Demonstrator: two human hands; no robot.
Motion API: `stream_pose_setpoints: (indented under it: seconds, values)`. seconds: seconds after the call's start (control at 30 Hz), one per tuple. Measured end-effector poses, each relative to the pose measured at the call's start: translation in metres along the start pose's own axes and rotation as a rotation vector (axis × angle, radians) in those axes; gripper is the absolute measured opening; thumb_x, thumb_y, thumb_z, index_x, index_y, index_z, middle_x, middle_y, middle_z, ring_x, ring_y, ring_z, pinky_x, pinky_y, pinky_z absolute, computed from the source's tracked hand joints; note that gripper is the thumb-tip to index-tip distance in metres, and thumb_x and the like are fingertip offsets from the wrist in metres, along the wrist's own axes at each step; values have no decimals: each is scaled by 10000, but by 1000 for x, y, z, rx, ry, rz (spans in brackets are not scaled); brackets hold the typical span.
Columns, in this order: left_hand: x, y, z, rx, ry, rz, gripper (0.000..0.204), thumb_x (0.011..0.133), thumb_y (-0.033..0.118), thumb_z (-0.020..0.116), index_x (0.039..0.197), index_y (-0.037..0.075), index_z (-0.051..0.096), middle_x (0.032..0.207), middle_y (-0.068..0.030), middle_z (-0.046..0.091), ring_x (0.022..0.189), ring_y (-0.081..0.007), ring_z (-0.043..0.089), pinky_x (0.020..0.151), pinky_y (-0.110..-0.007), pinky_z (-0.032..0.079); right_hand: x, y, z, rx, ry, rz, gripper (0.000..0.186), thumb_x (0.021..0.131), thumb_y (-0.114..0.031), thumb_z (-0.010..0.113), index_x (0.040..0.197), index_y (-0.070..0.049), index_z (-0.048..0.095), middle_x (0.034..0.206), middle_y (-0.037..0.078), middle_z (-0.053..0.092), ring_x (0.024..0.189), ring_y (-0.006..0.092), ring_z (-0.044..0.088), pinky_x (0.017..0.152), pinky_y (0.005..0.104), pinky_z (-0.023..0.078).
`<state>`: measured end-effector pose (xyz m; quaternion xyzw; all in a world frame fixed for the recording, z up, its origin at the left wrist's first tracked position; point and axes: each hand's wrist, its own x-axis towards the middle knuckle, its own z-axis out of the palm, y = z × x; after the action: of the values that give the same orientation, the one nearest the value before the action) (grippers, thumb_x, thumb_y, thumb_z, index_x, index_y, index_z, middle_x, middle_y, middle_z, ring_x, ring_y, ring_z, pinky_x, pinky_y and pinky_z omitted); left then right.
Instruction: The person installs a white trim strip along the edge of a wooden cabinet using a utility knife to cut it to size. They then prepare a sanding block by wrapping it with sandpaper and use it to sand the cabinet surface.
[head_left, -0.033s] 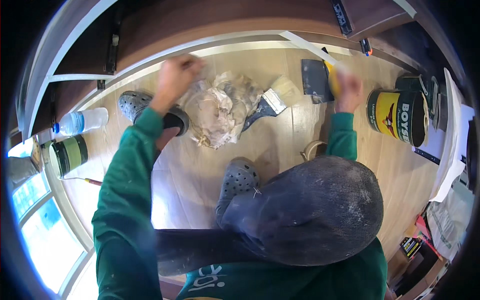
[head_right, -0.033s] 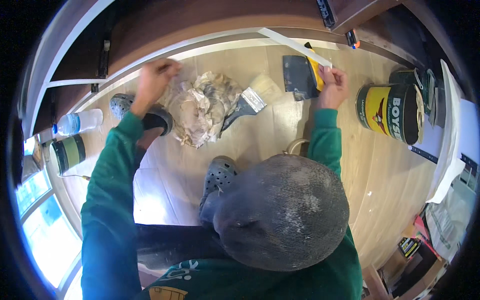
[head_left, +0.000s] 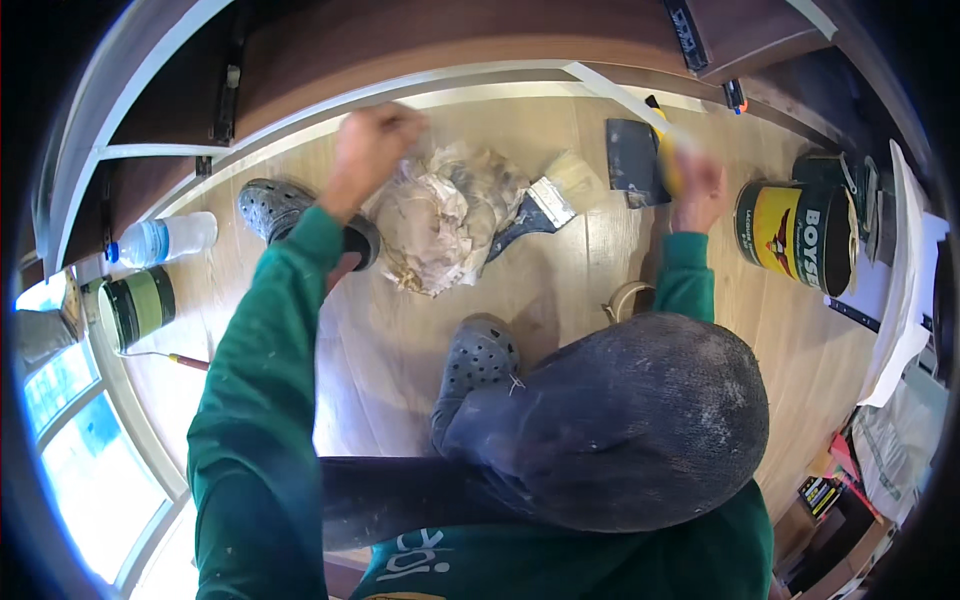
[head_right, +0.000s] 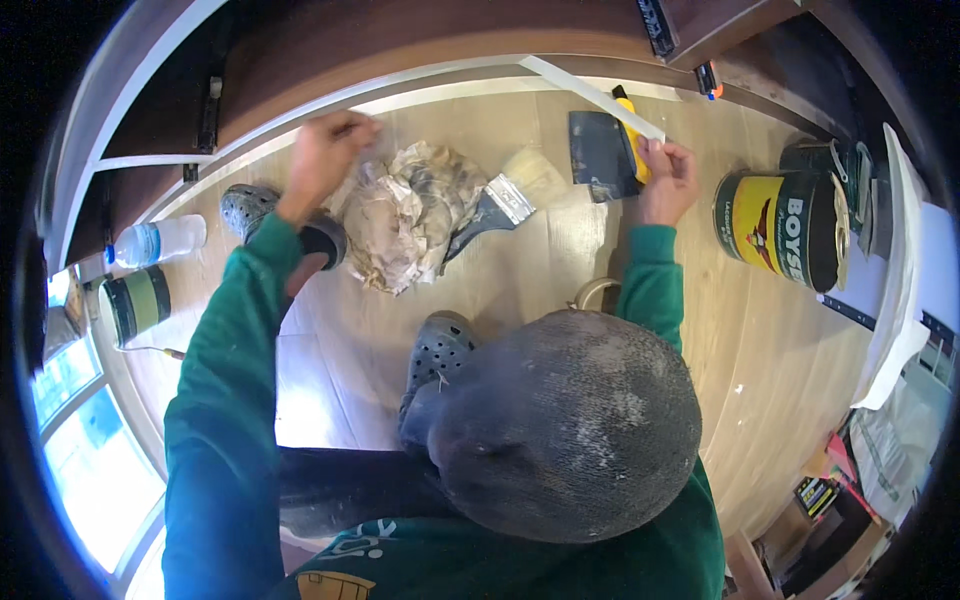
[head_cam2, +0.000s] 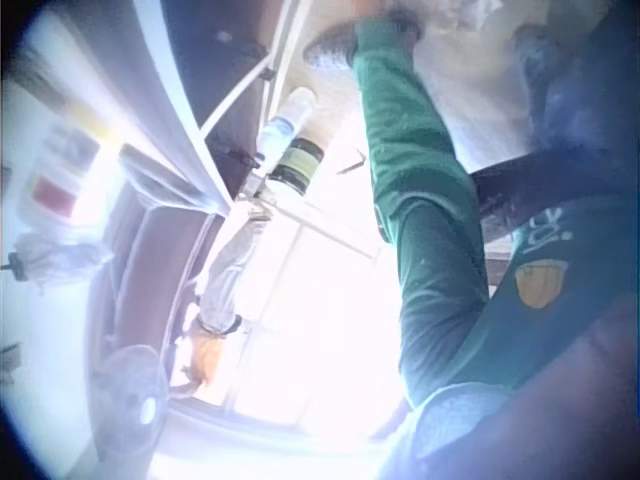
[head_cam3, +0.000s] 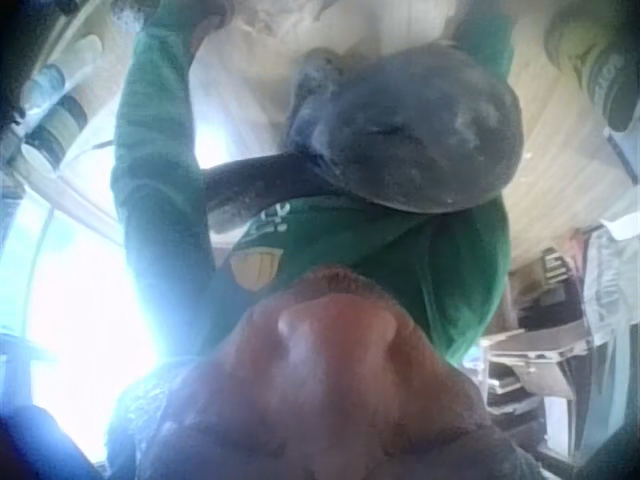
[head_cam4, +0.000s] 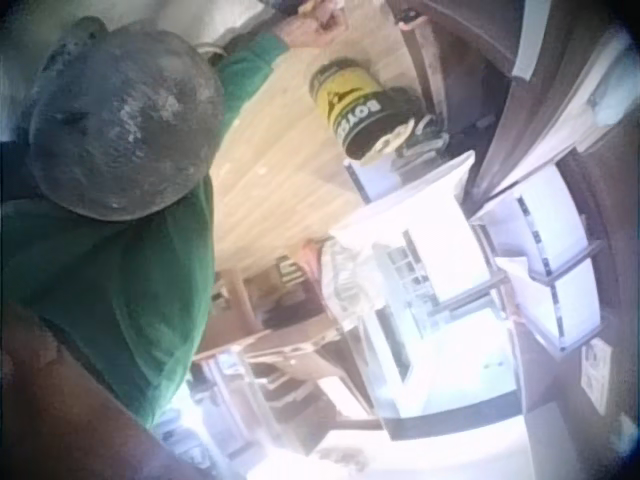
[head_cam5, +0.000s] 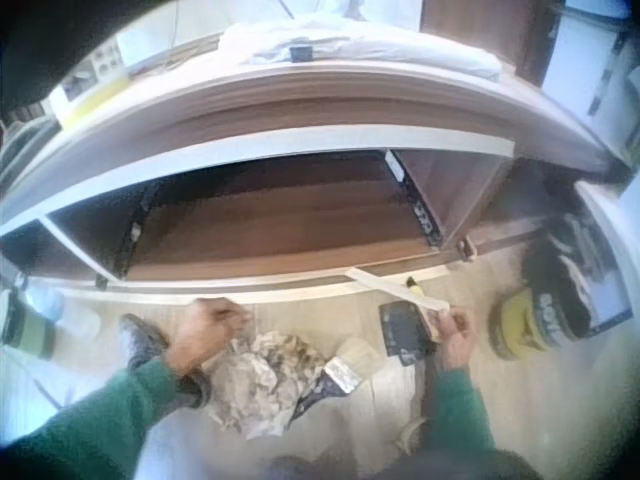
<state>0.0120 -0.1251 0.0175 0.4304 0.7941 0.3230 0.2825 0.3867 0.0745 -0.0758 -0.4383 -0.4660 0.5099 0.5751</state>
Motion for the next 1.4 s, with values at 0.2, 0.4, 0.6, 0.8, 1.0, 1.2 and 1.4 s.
stream_pose_setpoints:
  seconds: [0.2,0.4,0.6,0.8,1.0,1.2,1.4]
  values:
    - [23,18,48,151,-32,-59,483,886,316,700,1240,-3,619,1135,-187,677,994,-284,676,866,-364,528,-21,-12,-5,-10,-28,-18,120,891,17,682,948,37,579,982,209,675,925,305,708,849,392,601]
    - [17,9,64,184,-2,282,673,919,373,646,1424,-16,432,1499,-230,373,1327,-389,451,1092,-418,393,-32,-6,-17,-38,-38,-43,107,901,16,669,926,45,570,992,223,668,923,333,706,832,429,613]
    - [23,18,72,199,-42,266,735,932,437,610,1464,-12,373,1516,-226,351,1352,-419,409,1114,-422,368,15,2,-6,-67,28,78,125,893,14,678,941,35,565,1008,200,657,916,302,705,805,380,618]
    - [26,21,81,308,22,341,715,937,457,592,1450,0,393,1472,-195,415,1218,-406,541,1015,-456,458,107,28,19,-60,-1,193,133,905,-9,672,970,16,559,997,175,658,968,319,699,830,393,619]
    - [22,30,72,262,-89,338,724,929,447,608,1456,0,390,1466,-232,409,1250,-432,508,1054,-452,421,115,35,26,17,49,206,149,886,-4,693,973,11,572,997,157,672,925,307,712,786,382,621]
    - [30,28,91,304,-25,390,741,929,466,602,1434,-37,400,1421,-238,434,1174,-432,554,972,-469,472,109,22,45,18,59,242,195,870,-34,724,995,5,579,998,156,689,903,314,719,778,380,615]
    - [36,40,92,291,-87,328,779,931,500,581,1452,-38,367,1441,-246,411,1199,-431,538,1002,-489,445,105,15,47,35,103,259,191,866,-34,728,995,6,593,987,160,695,895,314,721,777,383,614]
